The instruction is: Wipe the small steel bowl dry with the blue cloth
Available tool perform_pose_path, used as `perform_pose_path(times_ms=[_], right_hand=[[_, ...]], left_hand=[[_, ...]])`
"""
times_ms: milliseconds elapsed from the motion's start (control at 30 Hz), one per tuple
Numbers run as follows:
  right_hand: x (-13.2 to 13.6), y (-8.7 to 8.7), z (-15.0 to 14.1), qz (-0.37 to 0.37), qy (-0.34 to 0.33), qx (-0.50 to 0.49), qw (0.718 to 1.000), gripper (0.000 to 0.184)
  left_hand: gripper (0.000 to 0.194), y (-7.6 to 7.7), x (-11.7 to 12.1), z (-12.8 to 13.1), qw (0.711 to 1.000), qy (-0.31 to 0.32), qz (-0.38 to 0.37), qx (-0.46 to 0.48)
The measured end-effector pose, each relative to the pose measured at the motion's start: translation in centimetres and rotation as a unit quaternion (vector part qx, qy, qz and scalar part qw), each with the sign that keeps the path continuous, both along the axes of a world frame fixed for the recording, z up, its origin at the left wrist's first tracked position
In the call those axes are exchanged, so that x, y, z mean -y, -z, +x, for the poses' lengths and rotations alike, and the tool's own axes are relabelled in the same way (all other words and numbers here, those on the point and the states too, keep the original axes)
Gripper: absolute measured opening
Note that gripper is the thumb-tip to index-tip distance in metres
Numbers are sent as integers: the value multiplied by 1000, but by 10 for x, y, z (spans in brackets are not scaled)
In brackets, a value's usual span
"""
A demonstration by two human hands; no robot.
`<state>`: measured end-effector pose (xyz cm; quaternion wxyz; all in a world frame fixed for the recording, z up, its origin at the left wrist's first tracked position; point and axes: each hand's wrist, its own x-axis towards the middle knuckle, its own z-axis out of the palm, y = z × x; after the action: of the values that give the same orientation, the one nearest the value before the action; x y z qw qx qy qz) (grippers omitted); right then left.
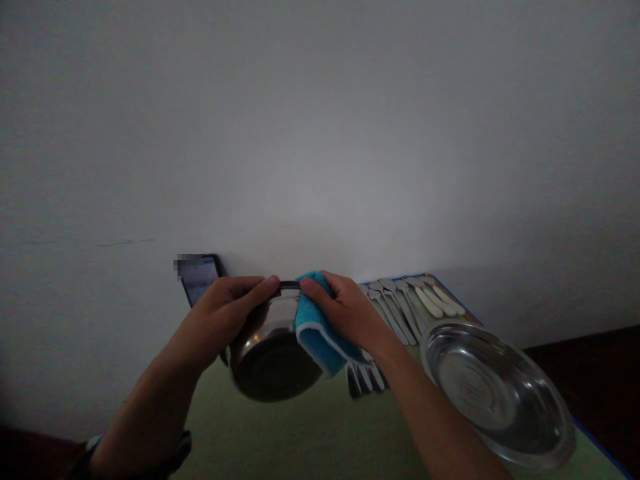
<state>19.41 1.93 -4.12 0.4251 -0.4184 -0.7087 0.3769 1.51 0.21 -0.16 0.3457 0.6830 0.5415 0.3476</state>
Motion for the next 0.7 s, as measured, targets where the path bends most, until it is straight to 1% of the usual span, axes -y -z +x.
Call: perform_pose_path(times_ms=[67,133,200,267,333,400,467,567,700], right_hand=[[1,-1,4,3,-11,-10,1000,38],[3,-4,7,9,-42,-11,999,34],[5,-9,10,23,-65,16,998,28],[6,-12,11,53,-56,61,995,27],[6,-13,12,88,-41,104,990,30],[4,-14,14,115,-42,142,982,30],[4,-14,15,139,-40,163,976,29],[3,-13,13,164,-28,175,970,28],[3,-14,10,185,-8,166,969,26]], left_hand=[[45,0,-1,-1,1000,3,-10,16],[44,1,-2,-2,999,8,-24,36],[44,1,-1,-2,998,16,-32,44],[43,0,0,0,999,29,-33,24],[43,-2,3,4,999,36,-21,-18],[42,-3,4,7,998,40,-5,-51],[42,-3,4,10,997,38,7,-65],[42,-2,2,10,998,27,14,-62],[42,0,-1,7,1000,12,-1,-28]])
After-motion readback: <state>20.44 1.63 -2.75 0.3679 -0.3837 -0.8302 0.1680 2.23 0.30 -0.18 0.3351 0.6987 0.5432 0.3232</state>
